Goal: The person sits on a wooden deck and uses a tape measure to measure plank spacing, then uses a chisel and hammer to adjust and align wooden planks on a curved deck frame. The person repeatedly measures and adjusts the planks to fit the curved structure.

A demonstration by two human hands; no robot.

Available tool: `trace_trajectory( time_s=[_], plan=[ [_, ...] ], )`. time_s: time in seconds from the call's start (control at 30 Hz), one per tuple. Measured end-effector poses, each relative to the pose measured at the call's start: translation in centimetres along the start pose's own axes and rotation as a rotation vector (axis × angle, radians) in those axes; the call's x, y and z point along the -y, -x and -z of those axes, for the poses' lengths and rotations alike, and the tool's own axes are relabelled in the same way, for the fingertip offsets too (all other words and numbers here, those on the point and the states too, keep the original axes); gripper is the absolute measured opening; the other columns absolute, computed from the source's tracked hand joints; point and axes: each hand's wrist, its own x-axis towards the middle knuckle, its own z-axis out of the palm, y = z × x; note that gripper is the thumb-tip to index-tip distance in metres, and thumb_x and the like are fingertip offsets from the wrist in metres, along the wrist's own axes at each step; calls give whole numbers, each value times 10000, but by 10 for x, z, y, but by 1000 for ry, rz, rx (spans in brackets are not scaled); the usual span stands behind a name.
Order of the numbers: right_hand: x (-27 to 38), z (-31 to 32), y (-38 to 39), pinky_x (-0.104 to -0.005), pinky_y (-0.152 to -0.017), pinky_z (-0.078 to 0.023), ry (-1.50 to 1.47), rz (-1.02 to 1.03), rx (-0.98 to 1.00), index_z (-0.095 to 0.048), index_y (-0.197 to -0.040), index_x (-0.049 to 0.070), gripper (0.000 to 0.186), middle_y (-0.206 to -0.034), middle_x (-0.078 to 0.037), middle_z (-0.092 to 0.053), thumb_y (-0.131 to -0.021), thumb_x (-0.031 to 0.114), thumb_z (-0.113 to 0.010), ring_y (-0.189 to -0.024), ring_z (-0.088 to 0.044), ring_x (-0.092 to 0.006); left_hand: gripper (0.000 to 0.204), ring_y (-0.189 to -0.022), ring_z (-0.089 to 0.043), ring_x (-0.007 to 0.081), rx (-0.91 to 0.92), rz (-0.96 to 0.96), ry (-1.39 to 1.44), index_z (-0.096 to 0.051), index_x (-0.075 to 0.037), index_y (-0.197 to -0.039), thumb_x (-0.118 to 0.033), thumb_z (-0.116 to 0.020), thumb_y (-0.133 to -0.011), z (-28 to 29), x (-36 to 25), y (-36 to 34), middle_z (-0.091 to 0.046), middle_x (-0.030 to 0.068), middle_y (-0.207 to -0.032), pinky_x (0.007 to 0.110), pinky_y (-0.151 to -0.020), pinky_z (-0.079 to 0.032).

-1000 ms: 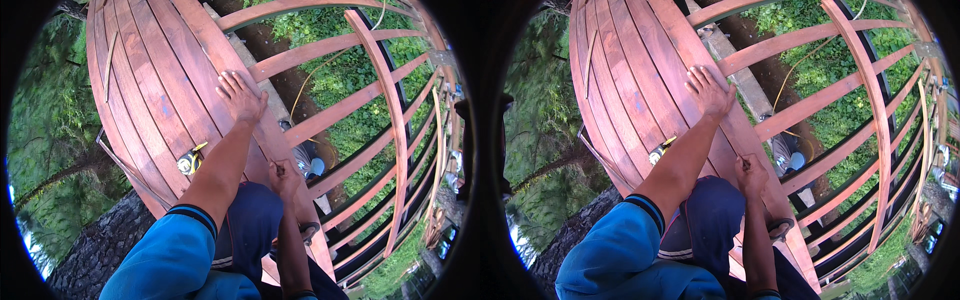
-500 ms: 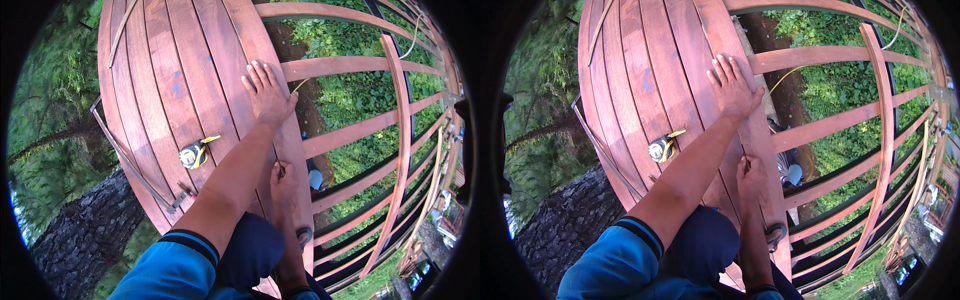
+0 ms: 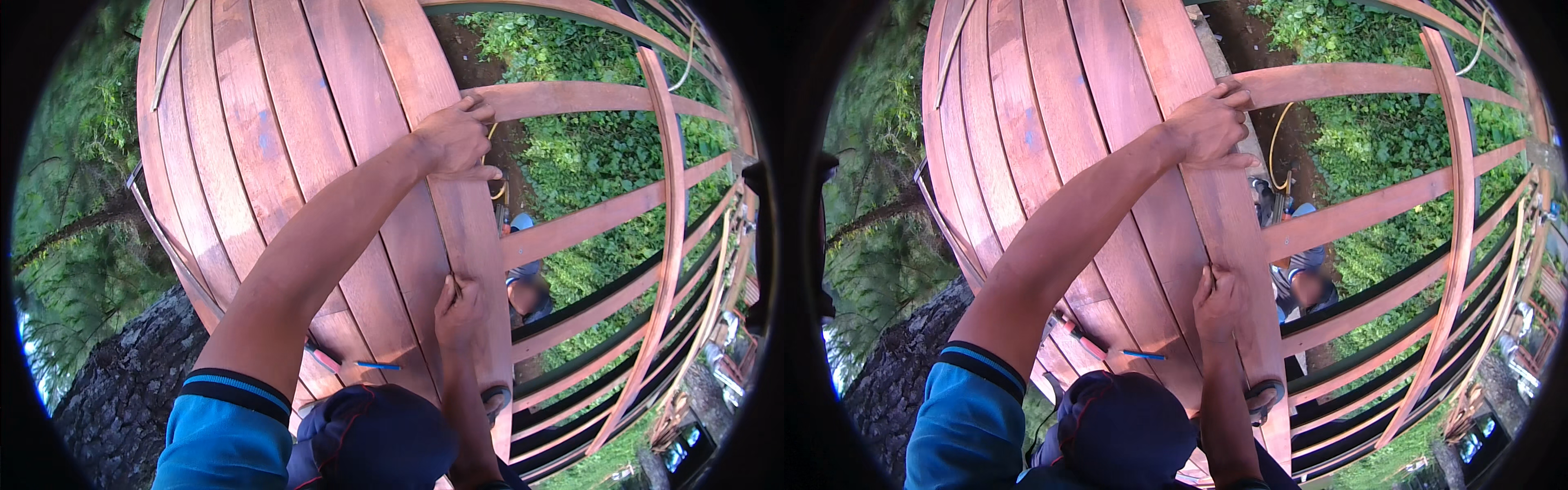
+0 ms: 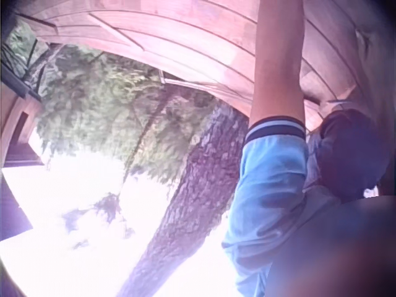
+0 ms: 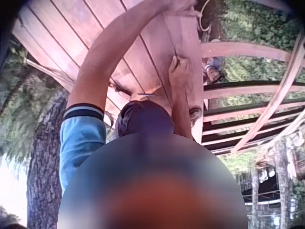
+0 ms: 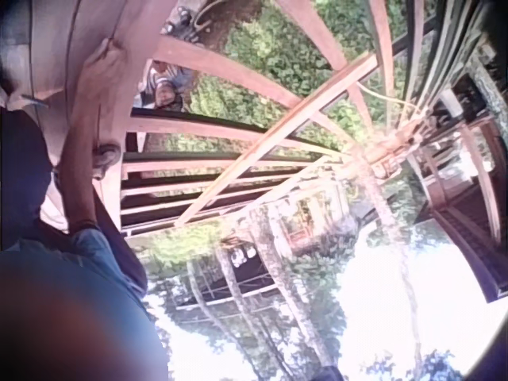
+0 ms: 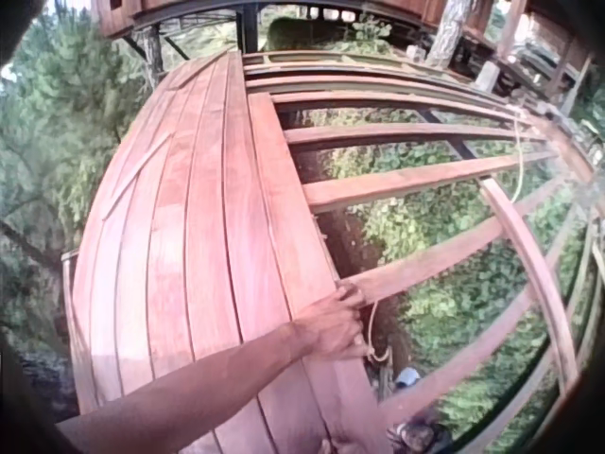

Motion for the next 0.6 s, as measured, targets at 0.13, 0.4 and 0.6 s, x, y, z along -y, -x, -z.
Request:
trace_trajectory(
  time_s=[0.13,0.4,0.6],
  plan=[
    [-1,-4,1,-477,-642,-503,11,-18,6,-613,-929,49,143,-837,-158,-638,-999,113,-720,-746,-649,-378,719,-1289,-520,257,-37,13,5,-818,-39,-863,-661,-500,-1032,-8,3,0,-769,75,-988,494,-1234,-324],
    [2,-1,-5,-476,-614,-489,-49,-44,23,-614,-889,49,188,-775,-156,-612,-992,144,-740,-711,-641,-357,691,-1315,-531,271,-126,55,18,-815,-64,-1008,-685,-511,-1014,-2,-6,8,-747,74,-1133,507,-1271,-287],
    [4,15,0,-370,-570,-512,-146,-254,170,-672,-1102,38,305,-789,-75,-631,-915,207,-844,-638,-617,-230,776,-1485,-459,288,-202,126,107,-764,-73,-1234,-755,-526,-948,-16,-22,29,-683,123,-1325,520,-1338,-156]
  ],
)
